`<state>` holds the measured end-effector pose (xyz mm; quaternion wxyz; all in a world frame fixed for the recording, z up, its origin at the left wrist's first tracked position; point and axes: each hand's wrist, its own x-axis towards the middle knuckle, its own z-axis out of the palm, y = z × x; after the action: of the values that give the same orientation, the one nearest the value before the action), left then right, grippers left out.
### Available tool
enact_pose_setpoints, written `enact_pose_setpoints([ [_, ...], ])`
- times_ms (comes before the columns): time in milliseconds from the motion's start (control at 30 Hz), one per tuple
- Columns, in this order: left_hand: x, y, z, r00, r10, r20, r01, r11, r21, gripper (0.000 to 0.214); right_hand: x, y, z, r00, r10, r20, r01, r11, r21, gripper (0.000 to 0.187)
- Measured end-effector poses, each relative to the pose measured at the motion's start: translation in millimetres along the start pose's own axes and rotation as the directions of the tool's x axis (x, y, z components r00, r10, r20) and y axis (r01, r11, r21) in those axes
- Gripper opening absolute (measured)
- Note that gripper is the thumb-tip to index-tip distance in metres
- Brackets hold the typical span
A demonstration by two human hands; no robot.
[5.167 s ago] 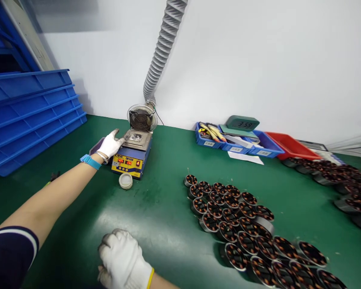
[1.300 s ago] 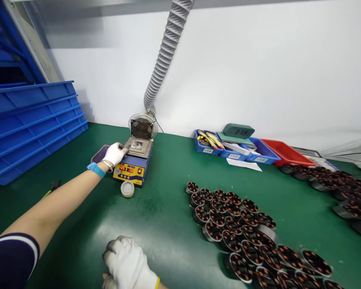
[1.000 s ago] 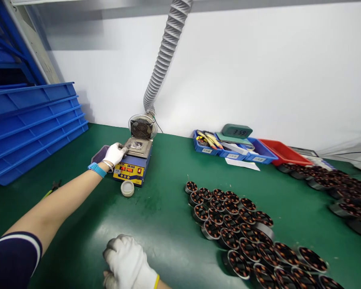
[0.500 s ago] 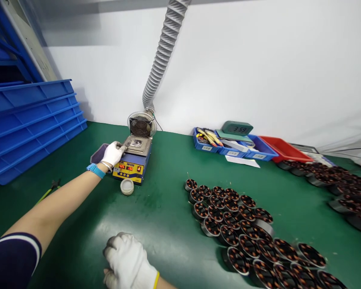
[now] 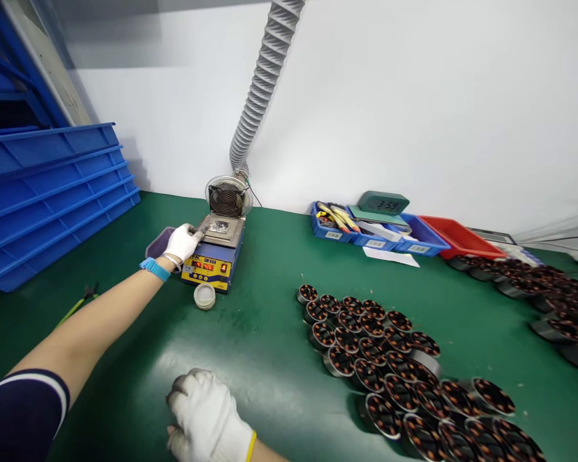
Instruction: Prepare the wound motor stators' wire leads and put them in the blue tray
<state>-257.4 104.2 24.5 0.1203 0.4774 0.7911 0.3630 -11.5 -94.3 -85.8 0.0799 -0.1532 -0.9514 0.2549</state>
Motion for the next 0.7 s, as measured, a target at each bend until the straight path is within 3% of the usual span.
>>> enact_pose_setpoints([
  [200, 7.7, -7.5, 3.2, 0.998, -0.001, 0.062, 0.005, 0.998, -0.061, 0.032, 0.8, -2.0, -2.0, 1.000, 0.016, 0.002, -0.016, 1.000, 0.009, 0.038],
  [700, -9.3, -1.6, 0.2, 0.998, 0.039, -0.053, -0.042, 0.998, -0.039, 0.021, -3.2, -1.6, 0.2, 0.999, -0.002, -0.054, 0.004, 0.999, 0.045, 0.035],
])
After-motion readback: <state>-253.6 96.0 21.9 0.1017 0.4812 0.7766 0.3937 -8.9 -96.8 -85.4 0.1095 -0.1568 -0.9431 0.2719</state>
